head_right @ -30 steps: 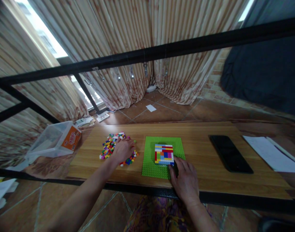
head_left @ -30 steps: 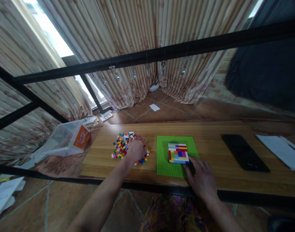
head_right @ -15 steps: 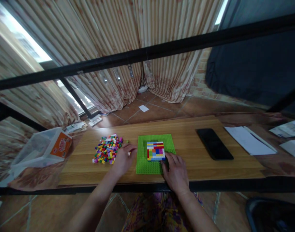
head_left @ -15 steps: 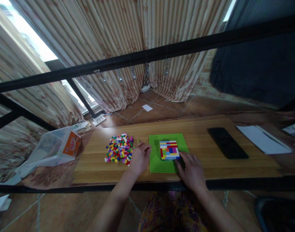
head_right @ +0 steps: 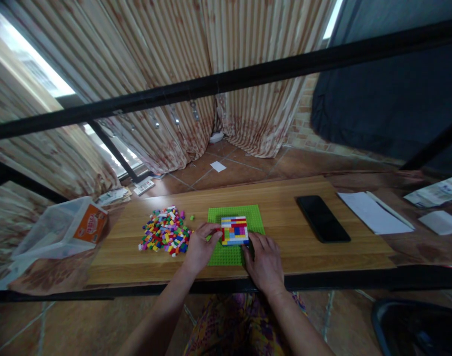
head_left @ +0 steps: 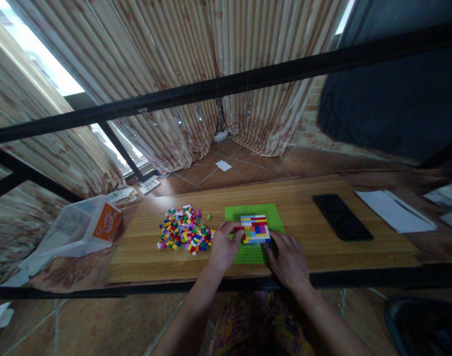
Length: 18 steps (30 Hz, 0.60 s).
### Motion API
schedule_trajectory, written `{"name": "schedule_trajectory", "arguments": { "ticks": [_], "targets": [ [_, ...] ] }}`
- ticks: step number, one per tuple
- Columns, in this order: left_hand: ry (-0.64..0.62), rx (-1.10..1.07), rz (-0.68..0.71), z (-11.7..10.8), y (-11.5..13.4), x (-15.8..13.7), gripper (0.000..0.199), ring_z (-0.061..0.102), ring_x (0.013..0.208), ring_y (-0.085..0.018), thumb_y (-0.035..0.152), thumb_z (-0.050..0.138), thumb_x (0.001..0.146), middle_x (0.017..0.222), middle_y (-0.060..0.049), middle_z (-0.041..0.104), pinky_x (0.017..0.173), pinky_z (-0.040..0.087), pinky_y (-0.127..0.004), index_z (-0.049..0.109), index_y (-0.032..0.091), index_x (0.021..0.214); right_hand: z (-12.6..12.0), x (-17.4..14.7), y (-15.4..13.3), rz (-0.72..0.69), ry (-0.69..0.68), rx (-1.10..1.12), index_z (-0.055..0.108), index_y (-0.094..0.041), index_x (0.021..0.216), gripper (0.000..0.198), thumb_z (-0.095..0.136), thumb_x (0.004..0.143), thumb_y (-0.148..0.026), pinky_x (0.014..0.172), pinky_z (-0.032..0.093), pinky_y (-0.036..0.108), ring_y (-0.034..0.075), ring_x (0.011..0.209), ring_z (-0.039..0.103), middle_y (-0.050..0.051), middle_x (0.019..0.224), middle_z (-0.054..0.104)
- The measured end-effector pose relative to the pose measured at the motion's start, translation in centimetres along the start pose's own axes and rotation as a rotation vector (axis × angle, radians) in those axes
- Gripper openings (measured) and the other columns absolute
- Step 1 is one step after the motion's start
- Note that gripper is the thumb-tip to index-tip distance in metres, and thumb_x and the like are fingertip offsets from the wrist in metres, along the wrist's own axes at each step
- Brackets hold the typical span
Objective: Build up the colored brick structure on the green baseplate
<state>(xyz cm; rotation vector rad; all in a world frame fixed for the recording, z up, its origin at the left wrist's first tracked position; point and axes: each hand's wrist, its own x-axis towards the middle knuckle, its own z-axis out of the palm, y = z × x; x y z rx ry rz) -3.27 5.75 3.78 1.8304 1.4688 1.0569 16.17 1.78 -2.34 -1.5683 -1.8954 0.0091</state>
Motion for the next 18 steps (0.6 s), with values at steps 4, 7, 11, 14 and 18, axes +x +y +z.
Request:
{"name": "schedule_trajectory", "arguments": {
  "ticks": [4, 7, 11, 14, 18],
  "targets": [
    [0.031, 0.045, 0.037, 0.0, -0.3, -0.1, 0.019, 0.064, 0.087, -0.015, 0.012, 0.053, 0.086, 0.091, -0.003, 0.068, 0.082, 0.050, -0.029, 0.068, 0.021, 0.092, 0.0, 0.0, 0.0, -0.006, 0.016, 0.001, 0.057, -0.018, 0.118, 0.035, 0.046, 0.093, -0.041, 0.088, 0.044, 0.043, 0.027, 0.100, 0.056, 0.011, 0.111, 0.065],
    [0.043, 0.067, 0.060, 0.1, -0.2, -0.2, 0.019, 0.064, 0.085, -0.015, 0.011, 0.053, 0.086, 0.090, -0.003, 0.068, 0.079, 0.050, -0.028, 0.069, 0.021, 0.090, 0.0, 0.0, 0.0, -0.010, 0.012, 0.002, 0.057, -0.018, 0.118, 0.035, 0.047, 0.093, -0.041, 0.088, 0.045, 0.042, 0.027, 0.101, 0.056, 0.011, 0.111, 0.065],
    [0.044, 0.088, 0.091, 0.4, 0.0, 0.0, 0.017, 0.064, 0.084, -0.014, 0.013, 0.055, 0.087, 0.089, -0.002, 0.069, 0.078, 0.050, -0.027, 0.069, 0.022, 0.090, 0.0, 0.0, 0.1, -0.004, 0.003, -0.007, 0.057, -0.018, 0.119, 0.035, 0.047, 0.093, -0.040, 0.088, 0.045, 0.042, 0.026, 0.101, 0.056, 0.011, 0.111, 0.065],
    [0.030, 0.098, 0.121, 0.8, 0.0, 0.3, 0.015, 0.064, 0.084, -0.014, 0.015, 0.056, 0.087, 0.089, -0.002, 0.070, 0.078, 0.050, -0.027, 0.069, 0.022, 0.089, 0.0, 0.0, 0.1, -0.010, -0.001, -0.003, 0.057, -0.019, 0.119, 0.036, 0.047, 0.093, -0.041, 0.087, 0.045, 0.042, 0.026, 0.100, 0.056, 0.011, 0.111, 0.065],
    [0.043, 0.105, 0.157, 1.5, -0.5, 0.7, 0.013, 0.063, 0.084, -0.015, 0.020, 0.058, 0.087, 0.087, -0.002, 0.070, 0.079, 0.049, -0.028, 0.070, 0.023, 0.086, -0.2, 0.1, 0.0, -0.011, -0.003, -0.014, 0.057, -0.018, 0.118, 0.035, 0.048, 0.093, -0.040, 0.087, 0.045, 0.042, 0.026, 0.101, 0.055, 0.010, 0.111, 0.065]
  ]
}}
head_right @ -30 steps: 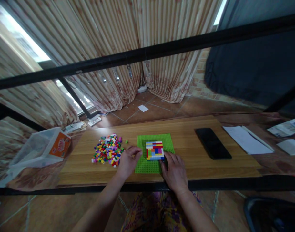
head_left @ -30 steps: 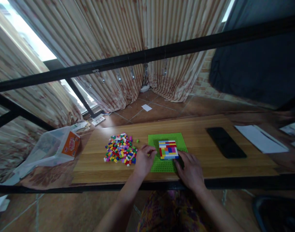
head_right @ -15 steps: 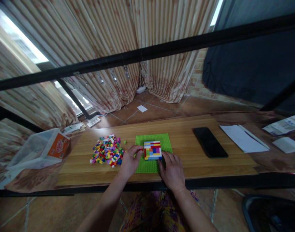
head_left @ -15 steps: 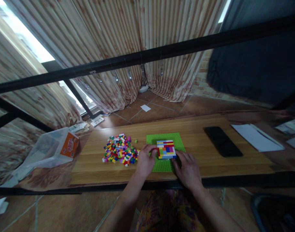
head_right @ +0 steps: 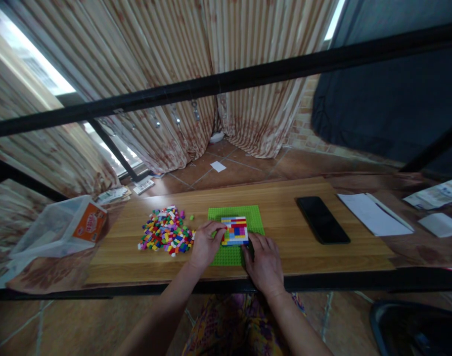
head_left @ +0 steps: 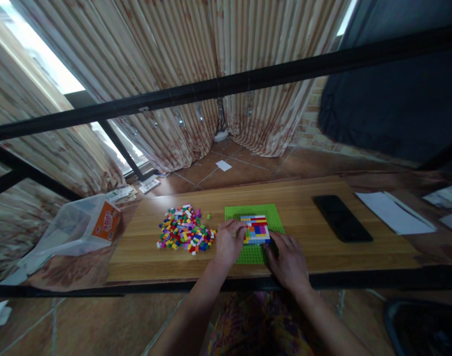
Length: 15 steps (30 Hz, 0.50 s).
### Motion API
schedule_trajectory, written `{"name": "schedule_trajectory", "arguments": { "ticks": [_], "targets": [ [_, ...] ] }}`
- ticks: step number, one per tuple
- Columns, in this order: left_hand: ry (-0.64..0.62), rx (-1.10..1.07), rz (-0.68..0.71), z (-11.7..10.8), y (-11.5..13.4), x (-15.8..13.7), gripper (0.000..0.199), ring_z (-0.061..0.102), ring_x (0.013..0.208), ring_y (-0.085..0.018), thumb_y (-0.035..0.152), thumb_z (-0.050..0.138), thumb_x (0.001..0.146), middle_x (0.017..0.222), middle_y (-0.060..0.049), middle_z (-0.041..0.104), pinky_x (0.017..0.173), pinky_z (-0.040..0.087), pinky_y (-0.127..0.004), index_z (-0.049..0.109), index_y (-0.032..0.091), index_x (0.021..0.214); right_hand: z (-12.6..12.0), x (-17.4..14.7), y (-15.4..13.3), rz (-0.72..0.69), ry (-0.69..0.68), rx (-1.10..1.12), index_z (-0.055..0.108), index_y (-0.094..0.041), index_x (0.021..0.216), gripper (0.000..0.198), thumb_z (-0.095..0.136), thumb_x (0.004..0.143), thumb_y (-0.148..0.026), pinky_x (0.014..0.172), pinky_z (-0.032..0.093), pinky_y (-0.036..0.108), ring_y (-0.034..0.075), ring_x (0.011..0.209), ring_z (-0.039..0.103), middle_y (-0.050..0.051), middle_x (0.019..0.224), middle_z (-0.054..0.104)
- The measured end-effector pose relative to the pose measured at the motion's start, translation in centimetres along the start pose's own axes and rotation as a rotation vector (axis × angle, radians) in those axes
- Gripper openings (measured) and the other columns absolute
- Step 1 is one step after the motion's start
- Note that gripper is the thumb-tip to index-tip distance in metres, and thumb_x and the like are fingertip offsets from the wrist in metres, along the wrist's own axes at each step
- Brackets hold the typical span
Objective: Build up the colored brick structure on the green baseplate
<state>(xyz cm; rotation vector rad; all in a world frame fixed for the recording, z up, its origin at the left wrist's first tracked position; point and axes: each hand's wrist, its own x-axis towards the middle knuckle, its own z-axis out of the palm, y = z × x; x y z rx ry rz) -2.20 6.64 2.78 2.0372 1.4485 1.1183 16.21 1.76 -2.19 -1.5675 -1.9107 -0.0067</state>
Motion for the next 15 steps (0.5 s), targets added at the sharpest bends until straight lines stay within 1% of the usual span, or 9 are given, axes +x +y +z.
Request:
{"name": "schedule_trajectory", "arguments": {
  "ticks": [5, 8, 15],
  "targets": [
    [0.063, 0.012, 0.035, 0.95, -0.59, -0.22, 0.011, 0.062, 0.085, -0.016, 0.021, 0.060, 0.086, 0.087, -0.002, 0.069, 0.081, 0.048, -0.031, 0.071, 0.023, 0.084, -0.05, 0.02, -0.07, -0.002, 0.014, -0.004, 0.058, -0.018, 0.118, 0.035, 0.048, 0.093, -0.040, 0.087, 0.046, 0.042, 0.026, 0.100, 0.055, 0.010, 0.111, 0.065],
    [0.093, 0.021, 0.028, 1.17, -0.72, -0.42, 0.011, 0.062, 0.084, -0.016, 0.020, 0.060, 0.085, 0.087, -0.003, 0.069, 0.081, 0.048, -0.031, 0.071, 0.022, 0.083, 0.02, -0.02, 0.00, -0.003, 0.019, 0.004, 0.057, -0.018, 0.118, 0.035, 0.048, 0.093, -0.040, 0.087, 0.046, 0.042, 0.026, 0.100, 0.055, 0.011, 0.111, 0.065],
    [0.061, 0.039, 0.054, 0.87, -0.50, 0.09, 0.014, 0.061, 0.080, -0.014, 0.015, 0.059, 0.083, 0.080, -0.002, 0.066, 0.075, 0.047, -0.027, 0.069, 0.022, 0.076, 0.39, -0.12, 0.31, 0.004, 0.014, 0.004, 0.058, -0.019, 0.117, 0.035, 0.048, 0.092, -0.041, 0.086, 0.045, 0.042, 0.027, 0.101, 0.055, 0.011, 0.111, 0.065]
  ]
}}
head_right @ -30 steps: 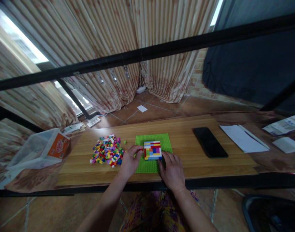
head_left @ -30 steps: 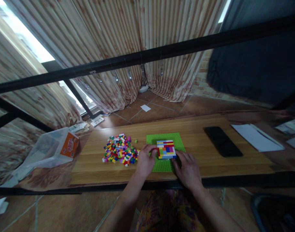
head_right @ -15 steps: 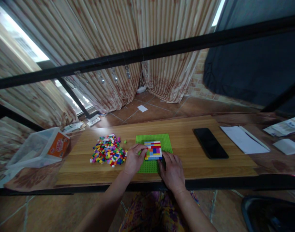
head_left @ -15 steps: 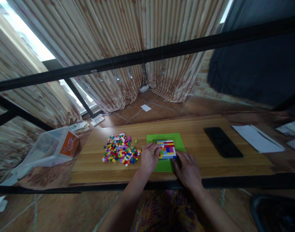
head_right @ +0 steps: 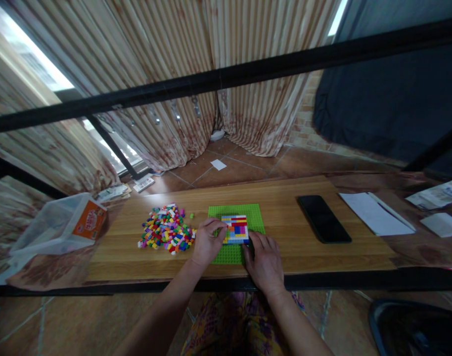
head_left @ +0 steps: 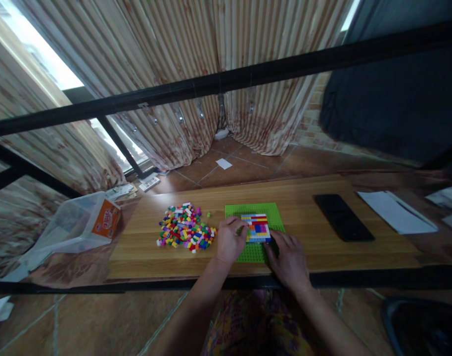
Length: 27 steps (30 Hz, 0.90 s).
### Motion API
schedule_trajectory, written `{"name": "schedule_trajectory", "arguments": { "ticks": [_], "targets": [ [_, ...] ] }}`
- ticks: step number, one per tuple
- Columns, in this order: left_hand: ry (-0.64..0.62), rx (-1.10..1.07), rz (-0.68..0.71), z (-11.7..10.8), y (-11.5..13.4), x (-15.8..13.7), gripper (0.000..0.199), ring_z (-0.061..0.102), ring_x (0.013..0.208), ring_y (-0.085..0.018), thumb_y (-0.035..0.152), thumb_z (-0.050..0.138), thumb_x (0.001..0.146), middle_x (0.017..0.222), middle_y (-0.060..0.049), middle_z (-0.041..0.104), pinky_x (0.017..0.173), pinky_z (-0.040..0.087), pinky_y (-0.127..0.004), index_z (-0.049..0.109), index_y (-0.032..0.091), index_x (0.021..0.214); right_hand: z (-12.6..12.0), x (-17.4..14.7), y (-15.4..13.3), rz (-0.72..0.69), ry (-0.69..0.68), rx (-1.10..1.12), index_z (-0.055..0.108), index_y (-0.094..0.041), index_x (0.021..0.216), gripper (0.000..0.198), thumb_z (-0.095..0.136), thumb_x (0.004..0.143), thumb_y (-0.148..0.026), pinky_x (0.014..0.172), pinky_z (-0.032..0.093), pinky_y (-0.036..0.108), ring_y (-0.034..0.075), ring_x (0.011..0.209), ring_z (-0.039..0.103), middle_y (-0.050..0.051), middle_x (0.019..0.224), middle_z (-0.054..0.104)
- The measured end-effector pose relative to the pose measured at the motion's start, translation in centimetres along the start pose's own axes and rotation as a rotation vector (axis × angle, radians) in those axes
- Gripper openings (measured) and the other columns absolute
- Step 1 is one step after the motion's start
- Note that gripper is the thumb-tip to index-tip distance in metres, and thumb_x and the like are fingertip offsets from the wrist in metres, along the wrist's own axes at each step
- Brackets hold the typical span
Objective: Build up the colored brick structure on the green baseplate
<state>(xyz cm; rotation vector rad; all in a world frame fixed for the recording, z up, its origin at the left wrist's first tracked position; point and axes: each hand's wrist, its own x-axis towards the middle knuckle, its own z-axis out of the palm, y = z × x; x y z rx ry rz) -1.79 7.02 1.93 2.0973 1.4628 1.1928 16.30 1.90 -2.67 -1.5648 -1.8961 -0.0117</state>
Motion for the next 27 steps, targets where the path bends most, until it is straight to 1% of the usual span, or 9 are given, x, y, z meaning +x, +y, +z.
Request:
{"name": "schedule_trajectory", "arguments": {
  "ticks": [5, 10, 15, 18, 21, 25, 27],
  "targets": [
    [-0.006, 0.056, 0.040, 0.1, 0.2, 0.2, 0.016, 0.060, 0.078, -0.013, 0.012, 0.058, 0.082, 0.078, -0.001, 0.065, 0.074, 0.046, -0.027, 0.067, 0.021, 0.073, -0.1, 0.0, 0.0, 0.002, -0.011, -0.005, 0.057, -0.019, 0.118, 0.036, 0.047, 0.092, -0.042, 0.087, 0.045, 0.042, 0.027, 0.101, 0.055, 0.011, 0.111, 0.065],
    [-0.009, 0.131, 0.105, 0.1, 0.3, 0.0, 0.014, 0.058, 0.080, -0.014, 0.013, 0.057, 0.083, 0.079, -0.002, 0.064, 0.076, 0.045, -0.028, 0.065, 0.020, 0.074, -0.3, 0.1, -0.2, -0.001, -0.012, 0.003, 0.057, -0.018, 0.118, 0.036, 0.048, 0.093, -0.041, 0.088, 0.045, 0.041, 0.026, 0.100, 0.055, 0.010, 0.111, 0.065],
    [-0.056, 0.321, 0.160, -0.1, 0.7, -0.4, 0.014, 0.057, 0.082, -0.017, 0.017, 0.053, 0.088, 0.084, -0.003, 0.064, 0.078, 0.043, -0.033, 0.064, 0.020, 0.080, -0.4, 0.0, -0.3, 0.007, -0.010, 0.000, 0.057, -0.018, 0.118, 0.036, 0.048, 0.092, -0.041, 0.089, 0.045, 0.042, 0.026, 0.101, 0.055, 0.011, 0.111, 0.065],
    [-0.114, 0.426, 0.168, -0.3, 1.1, -0.7, 0.017, 0.057, 0.083, -0.020, 0.020, 0.048, 0.091, 0.086, -0.005, 0.065, 0.079, 0.041, -0.036, 0.064, 0.021, 0.086, -0.4, 0.0, -0.3, 0.010, -0.019, 0.003, 0.057, -0.018, 0.119, 0.036, 0.048, 0.092, -0.040, 0.089, 0.045, 0.041, 0.025, 0.101, 0.054, 0.011, 0.112, 0.065],
    [-0.142, 0.489, 0.167, -0.4, 1.5, -1.1, 0.017, 0.057, 0.086, -0.022, 0.021, 0.048, 0.091, 0.090, -0.007, 0.065, 0.082, 0.040, -0.039, 0.064, 0.021, 0.094, -0.4, 0.0, -0.2, 0.004, -0.013, 0.004, 0.057, -0.018, 0.118, 0.036, 0.048, 0.092, -0.040, 0.088, 0.045, 0.042, 0.026, 0.102, 0.055, 0.011, 0.112, 0.065],
    [-0.177, 0.531, 0.131, -0.7, 2.1, -1.3, 0.019, 0.057, 0.088, -0.024, 0.021, 0.050, 0.089, 0.095, -0.010, 0.066, 0.084, 0.040, -0.042, 0.064, 0.021, 0.102, -0.2, -0.1, 0.0, -0.008, -0.001, 0.003, 0.058, -0.018, 0.118, 0.036, 0.047, 0.092, -0.041, 0.087, 0.045, 0.042, 0.027, 0.102, 0.055, 0.012, 0.111, 0.065],
    [-0.177, 0.511, 0.107, -1.0, 2.3, -1.5, 0.021, 0.057, 0.089, -0.024, 0.022, 0.051, 0.088, 0.097, -0.009, 0.066, 0.083, 0.041, -0.042, 0.063, 0.022, 0.106, -0.1, -0.1, 0.0, -0.011, -0.001, -0.003, 0.058, -0.018, 0.118, 0.037, 0.048, 0.092, -0.042, 0.086, 0.045, 0.042, 0.027, 0.100, 0.055, 0.012, 0.111, 0.065]
  ]
}}
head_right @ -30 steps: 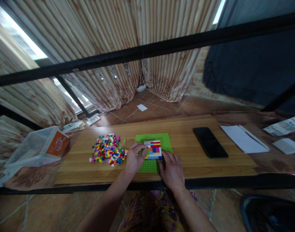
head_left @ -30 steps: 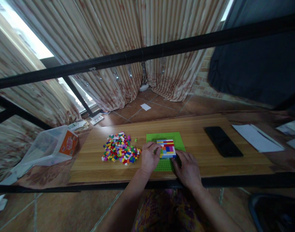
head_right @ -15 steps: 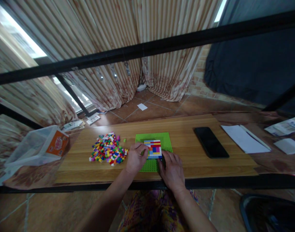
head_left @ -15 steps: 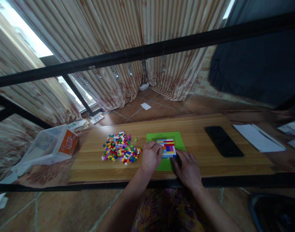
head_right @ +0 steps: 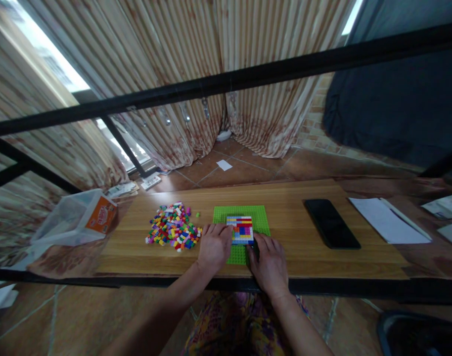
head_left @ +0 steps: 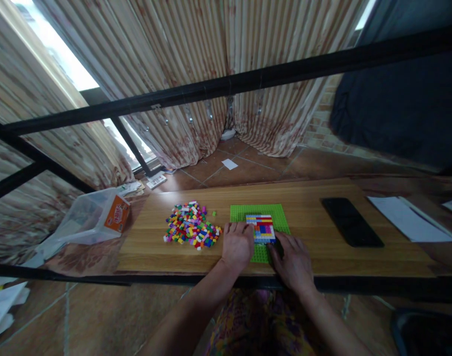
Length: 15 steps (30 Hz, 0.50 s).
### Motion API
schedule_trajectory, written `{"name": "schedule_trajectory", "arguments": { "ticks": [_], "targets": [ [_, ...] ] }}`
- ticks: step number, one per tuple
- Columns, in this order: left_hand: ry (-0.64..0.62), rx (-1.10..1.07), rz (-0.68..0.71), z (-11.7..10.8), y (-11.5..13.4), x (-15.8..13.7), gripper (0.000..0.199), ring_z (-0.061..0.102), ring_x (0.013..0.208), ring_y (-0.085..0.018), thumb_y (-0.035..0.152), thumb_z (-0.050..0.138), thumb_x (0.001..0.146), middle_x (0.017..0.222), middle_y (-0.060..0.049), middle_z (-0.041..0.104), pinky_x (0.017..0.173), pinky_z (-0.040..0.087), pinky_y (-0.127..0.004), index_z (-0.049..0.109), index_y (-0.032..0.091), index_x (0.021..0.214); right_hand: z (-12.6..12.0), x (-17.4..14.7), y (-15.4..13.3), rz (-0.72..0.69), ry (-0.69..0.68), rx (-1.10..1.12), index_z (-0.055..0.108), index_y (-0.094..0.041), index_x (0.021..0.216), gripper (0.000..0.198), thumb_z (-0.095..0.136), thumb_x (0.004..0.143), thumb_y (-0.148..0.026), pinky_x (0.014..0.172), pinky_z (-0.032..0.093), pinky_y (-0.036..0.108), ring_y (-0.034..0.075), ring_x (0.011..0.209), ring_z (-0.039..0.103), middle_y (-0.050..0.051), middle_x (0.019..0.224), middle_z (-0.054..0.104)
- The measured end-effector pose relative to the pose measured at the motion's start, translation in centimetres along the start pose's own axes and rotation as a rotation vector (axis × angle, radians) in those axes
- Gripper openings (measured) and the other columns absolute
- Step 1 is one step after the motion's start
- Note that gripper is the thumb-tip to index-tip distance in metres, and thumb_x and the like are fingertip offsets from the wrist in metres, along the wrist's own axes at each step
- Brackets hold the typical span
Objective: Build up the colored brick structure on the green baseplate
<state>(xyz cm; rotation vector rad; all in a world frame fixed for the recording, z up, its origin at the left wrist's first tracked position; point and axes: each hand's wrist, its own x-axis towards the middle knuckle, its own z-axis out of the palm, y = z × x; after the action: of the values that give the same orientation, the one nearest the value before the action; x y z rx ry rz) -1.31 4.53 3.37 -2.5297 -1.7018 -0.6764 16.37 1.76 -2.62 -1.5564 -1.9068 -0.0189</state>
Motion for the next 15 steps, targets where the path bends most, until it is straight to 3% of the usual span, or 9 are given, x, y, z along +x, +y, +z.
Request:
{"name": "schedule_trajectory", "arguments": {
  "ticks": [5, 9, 15],
  "targets": [
    [0.105, -0.143, -0.108, -0.6, -0.9, -1.9, 0.036, 0.058, 0.097, -0.024, 0.018, 0.050, 0.088, 0.106, -0.009, 0.065, 0.086, 0.045, -0.041, 0.054, 0.021, 0.123, 0.0, 0.0, -0.1, 0.001, 0.008, -0.017, 0.058, -0.017, 0.118, 0.037, 0.048, 0.092, -0.042, 0.087, 0.046, 0.042, 0.026, 0.100, 0.055, 0.011, 0.112, 0.065],
    [0.168, -0.233, -0.244, -1.3, -2.4, -4.1, 0.028, 0.059, 0.097, -0.022, 0.014, 0.048, 0.087, 0.100, -0.007, 0.065, 0.087, 0.049, -0.038, 0.059, 0.021, 0.113, 0.0, 0.0, -0.1, -0.016, 0.031, -0.010, 0.058, -0.018, 0.117, 0.035, 0.047, 0.092, -0.040, 0.085, 0.046, 0.042, 0.026, 0.100, 0.055, 0.011, 0.112, 0.065],
    [0.195, -0.334, -0.341, -3.0, -3.9, -6.2, 0.022, 0.062, 0.094, -0.018, 0.015, 0.048, 0.087, 0.098, -0.006, 0.066, 0.083, 0.051, -0.032, 0.062, 0.022, 0.103, 0.3, -0.2, 0.4, -0.028, 0.013, -0.008, 0.057, -0.017, 0.119, 0.039, 0.047, 0.092, -0.042, 0.087, 0.045, 0.043, 0.027, 0.102, 0.055, 0.012, 0.110, 0.065]
  ]
}}
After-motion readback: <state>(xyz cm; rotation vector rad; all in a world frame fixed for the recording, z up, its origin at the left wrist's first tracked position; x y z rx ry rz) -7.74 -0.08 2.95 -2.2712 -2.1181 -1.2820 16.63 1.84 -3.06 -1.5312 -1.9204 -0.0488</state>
